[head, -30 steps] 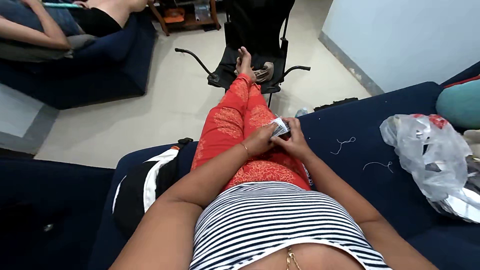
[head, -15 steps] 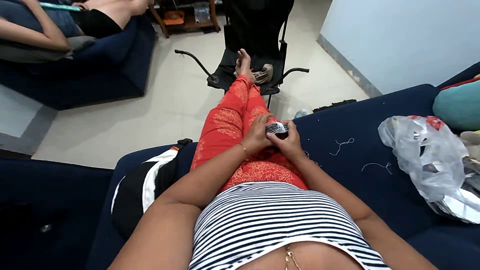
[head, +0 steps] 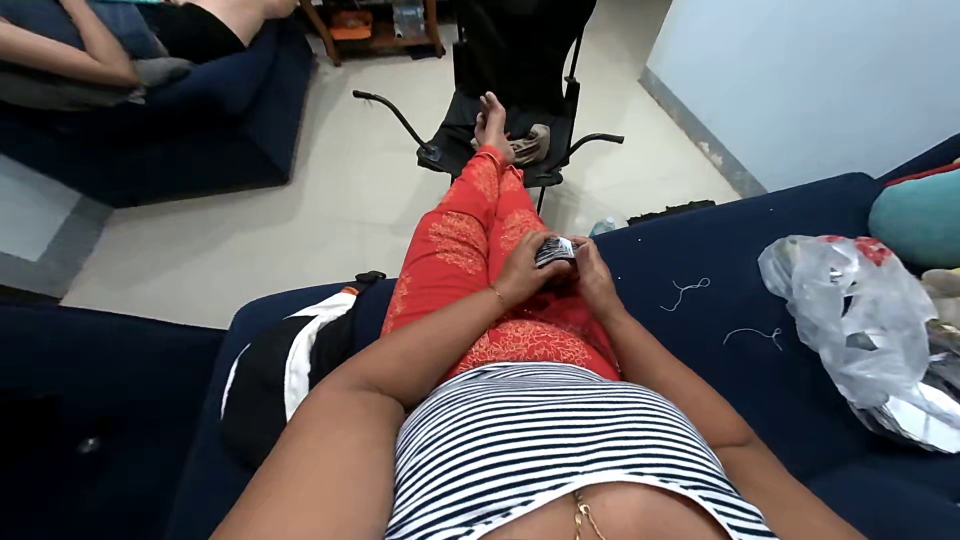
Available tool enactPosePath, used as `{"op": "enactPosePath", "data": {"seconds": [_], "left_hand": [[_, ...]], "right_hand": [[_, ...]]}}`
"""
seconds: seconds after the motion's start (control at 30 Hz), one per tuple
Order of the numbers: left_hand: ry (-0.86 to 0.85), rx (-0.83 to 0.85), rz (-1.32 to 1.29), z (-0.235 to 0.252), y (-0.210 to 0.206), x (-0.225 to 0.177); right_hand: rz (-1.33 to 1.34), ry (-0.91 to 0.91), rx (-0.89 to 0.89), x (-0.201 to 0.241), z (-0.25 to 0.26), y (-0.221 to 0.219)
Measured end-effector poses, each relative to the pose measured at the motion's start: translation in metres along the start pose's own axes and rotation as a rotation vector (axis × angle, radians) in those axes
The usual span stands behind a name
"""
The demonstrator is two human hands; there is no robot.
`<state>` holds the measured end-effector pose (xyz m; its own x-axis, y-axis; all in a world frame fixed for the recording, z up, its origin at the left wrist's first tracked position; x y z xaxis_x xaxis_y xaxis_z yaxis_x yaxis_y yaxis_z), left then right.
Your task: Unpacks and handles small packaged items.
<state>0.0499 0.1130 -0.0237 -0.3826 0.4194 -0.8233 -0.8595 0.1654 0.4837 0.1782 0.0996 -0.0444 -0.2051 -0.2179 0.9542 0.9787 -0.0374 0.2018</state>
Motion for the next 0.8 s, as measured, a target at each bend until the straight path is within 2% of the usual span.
{"op": "enactPosePath", "data": {"seconds": [0.1,0.23,0.3,0.43,0.53,0.67,0.8], "left_hand": [[-0.033,-0.007,-0.05,0.002,-0.001,-0.005],[-0.052,-0.035,-0.011,0.002,-0.003,-0.016],[-0.037,-0.041,0.003,0.003,-0.002,-0.011],[-0.041,-0.046,-0.023,0.009,0.001,0.007],[-0.084,-0.03,-0.064,0.009,0.0,0.002],[-0.177,-0.019,-0.036,-0.003,0.003,-0.015],[-0.467,-0.155,0.012,-0.016,0.018,-0.055]], "right_hand": [[0.103,-0.004,-0.082,-0.008,0.005,0.01],[0.182,-0.02,-0.23,-0.021,0.001,0.001],[0.191,-0.004,-0.16,-0.022,0.002,-0.002],[0.068,0.023,0.151,-0.02,-0.004,-0.008],[-0.061,0.033,0.196,-0.016,-0.007,-0.003],[-0.178,0.22,0.045,-0.004,-0.013,0.002],[-0.181,0.496,-0.101,0.041,-0.032,0.008]]}}
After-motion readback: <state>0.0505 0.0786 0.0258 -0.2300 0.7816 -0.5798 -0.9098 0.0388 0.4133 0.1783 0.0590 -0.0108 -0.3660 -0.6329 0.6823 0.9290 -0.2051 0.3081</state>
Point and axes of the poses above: each hand's wrist, its own z-axis towards the middle knuckle, its own y-axis out of the back of the hand, x = y × z, the point moved 10 cm from there along z, towards the middle knuckle, and after that the axes turned 3 degrees about -x, right-handed, at the moved point
